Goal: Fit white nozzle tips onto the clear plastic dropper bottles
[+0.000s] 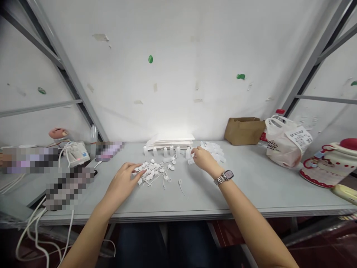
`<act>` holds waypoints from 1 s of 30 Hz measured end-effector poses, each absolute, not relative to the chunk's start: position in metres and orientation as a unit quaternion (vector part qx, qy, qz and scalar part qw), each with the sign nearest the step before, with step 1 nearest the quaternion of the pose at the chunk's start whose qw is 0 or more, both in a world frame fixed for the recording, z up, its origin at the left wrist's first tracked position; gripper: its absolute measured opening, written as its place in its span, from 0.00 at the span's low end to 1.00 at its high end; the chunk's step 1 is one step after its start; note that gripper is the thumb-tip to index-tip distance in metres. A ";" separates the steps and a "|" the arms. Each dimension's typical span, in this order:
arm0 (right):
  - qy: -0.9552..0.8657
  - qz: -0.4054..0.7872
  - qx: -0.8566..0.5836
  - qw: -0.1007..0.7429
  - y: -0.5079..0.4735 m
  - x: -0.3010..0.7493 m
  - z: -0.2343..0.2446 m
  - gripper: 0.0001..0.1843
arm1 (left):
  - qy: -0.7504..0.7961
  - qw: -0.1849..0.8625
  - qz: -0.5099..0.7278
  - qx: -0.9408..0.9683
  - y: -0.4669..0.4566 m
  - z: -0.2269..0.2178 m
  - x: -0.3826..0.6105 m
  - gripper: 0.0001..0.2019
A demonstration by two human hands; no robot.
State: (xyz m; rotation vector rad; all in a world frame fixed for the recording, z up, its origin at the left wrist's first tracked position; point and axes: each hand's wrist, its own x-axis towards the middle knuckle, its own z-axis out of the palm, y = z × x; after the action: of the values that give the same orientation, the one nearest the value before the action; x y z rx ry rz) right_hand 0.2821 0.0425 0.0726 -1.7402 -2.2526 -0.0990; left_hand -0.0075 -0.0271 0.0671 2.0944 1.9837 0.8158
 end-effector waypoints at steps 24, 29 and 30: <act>-0.866 -0.081 -0.490 0.053 0.087 0.195 0.051 0.15 | 0.658 0.062 0.304 0.687 -0.035 0.081 -0.024 0.19; -0.858 -0.029 -0.502 0.103 0.078 0.194 0.070 0.13 | 0.664 0.065 0.300 0.682 -0.035 0.081 -0.025 0.18; -0.856 -0.016 -0.503 0.118 0.078 0.192 0.074 0.13 | 0.665 0.066 0.297 0.682 -0.035 0.082 -0.025 0.18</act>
State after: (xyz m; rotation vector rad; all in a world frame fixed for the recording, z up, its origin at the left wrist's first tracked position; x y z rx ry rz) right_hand 0.1922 0.0776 0.0737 -1.4708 -2.5057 -0.0470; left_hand -0.0247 -0.0355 0.0817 2.0572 2.0044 0.8965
